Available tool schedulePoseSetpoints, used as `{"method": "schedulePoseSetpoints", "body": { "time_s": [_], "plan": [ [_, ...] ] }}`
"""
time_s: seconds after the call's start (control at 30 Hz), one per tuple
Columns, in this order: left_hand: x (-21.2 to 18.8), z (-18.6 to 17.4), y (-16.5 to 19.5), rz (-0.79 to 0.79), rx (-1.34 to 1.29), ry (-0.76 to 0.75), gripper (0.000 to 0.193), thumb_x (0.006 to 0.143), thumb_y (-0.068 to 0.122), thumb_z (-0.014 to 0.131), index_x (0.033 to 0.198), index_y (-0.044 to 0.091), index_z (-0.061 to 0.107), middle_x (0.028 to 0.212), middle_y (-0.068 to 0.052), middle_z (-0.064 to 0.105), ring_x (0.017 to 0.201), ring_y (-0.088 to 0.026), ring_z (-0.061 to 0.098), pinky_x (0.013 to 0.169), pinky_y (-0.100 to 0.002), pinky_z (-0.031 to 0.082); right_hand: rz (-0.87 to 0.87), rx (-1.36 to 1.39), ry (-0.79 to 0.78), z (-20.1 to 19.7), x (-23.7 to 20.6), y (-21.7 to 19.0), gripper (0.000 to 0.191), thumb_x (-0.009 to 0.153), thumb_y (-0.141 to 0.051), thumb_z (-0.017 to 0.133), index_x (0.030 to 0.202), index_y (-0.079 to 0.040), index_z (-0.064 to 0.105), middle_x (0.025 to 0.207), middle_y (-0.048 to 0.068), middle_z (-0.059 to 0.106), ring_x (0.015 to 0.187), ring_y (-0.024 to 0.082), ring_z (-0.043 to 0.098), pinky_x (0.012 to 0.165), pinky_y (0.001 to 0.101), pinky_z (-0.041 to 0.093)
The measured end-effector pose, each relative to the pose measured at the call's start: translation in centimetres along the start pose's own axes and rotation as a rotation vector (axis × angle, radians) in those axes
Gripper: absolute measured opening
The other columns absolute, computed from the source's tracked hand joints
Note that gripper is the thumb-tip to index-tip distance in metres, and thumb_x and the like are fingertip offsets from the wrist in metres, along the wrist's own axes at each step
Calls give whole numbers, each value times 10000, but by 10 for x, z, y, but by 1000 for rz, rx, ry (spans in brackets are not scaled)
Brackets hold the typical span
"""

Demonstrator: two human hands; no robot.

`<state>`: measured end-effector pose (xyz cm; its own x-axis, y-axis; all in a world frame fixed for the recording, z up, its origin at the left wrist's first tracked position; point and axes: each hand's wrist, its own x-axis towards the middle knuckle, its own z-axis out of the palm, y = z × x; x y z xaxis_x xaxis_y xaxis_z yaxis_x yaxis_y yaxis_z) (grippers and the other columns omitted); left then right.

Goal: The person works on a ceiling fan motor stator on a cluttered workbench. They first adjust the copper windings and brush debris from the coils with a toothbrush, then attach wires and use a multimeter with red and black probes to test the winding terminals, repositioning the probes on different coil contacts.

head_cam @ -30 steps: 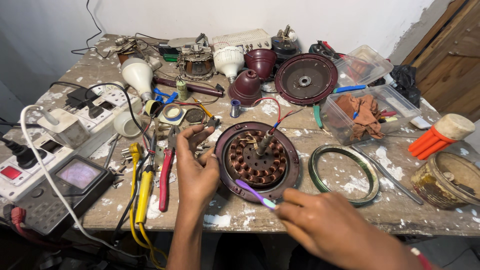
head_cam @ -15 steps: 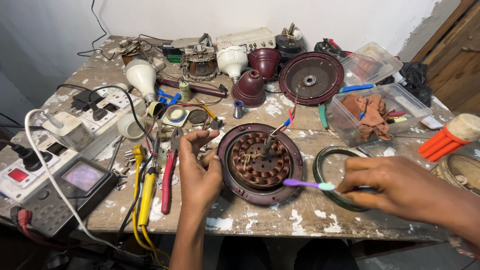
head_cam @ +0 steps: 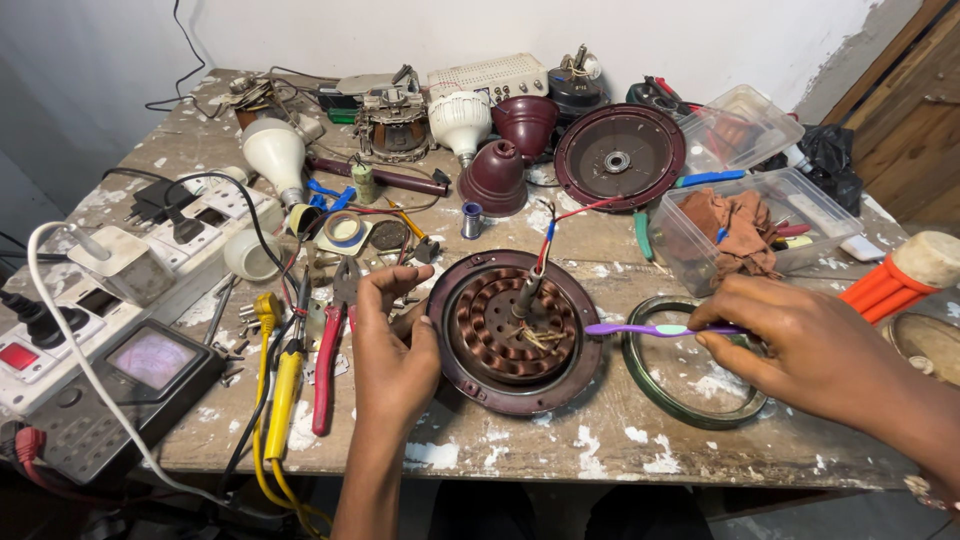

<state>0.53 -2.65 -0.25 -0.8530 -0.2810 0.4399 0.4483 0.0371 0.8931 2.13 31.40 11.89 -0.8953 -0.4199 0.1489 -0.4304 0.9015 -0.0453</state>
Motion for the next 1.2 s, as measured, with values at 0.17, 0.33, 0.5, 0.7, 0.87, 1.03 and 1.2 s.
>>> {"method": "schedulePoseSetpoints", "body": {
  "time_s": [0.17,0.33,0.5,0.7,0.87,1.03,1.2],
  "plan": [
    [0,1,3,17,-24,-5,447,847,-184,475,1253,1,448,1324,-172,595,1309,-234,596,1055,-366,498,-84,155,-40,2,0,8,251,850,-272,718,1074,-160,734,946,0,709,851,212,708,722,385,537],
    [-3,2,11,11,-45,14,425,866,-163,485,1261,-6,466,1300,-171,612,1204,-215,663,1006,-330,551,-250,248,-123,8,5,9,201,870,-245,751,1052,-161,767,979,-16,718,931,190,696,757,366,524],
    [-4,3,18,-9,-123,1,395,889,-132,493,1262,-5,460,1277,-159,626,1113,-200,713,941,-300,572,-339,156,-45,15,16,-4,276,778,-174,770,1053,-143,771,966,21,699,884,227,645,746,405,506],
    [-6,4,18,80,-80,-22,319,929,-125,489,1230,-20,503,1223,-155,696,1143,-196,718,984,-301,567,-281,136,47,34,36,2,232,767,-100,718,993,-131,760,867,27,675,872,241,620,788,417,475],
    [-7,3,16,122,-44,-28,288,940,-121,501,1210,-26,522,1207,-155,709,1148,-197,717,1007,-313,561,-268,74,145,40,51,24,151,778,-116,744,928,-120,757,868,40,659,877,249,609,796,421,461],
    [-6,3,14,98,-62,-23,296,930,-123,499,1207,-18,505,1211,-154,703,1140,-187,712,1005,-309,554,-273,159,164,36,53,24,156,782,-70,741,933,-106,740,884,19,670,870,224,610,785,399,475],
    [-6,6,12,73,-94,-21,299,936,-120,494,1215,-13,490,1211,-153,695,1140,-189,705,993,-305,558,-355,294,143,40,44,19,197,754,-16,717,930,-95,754,909,20,693,898,215,606,799,392,487]
  ]
}}
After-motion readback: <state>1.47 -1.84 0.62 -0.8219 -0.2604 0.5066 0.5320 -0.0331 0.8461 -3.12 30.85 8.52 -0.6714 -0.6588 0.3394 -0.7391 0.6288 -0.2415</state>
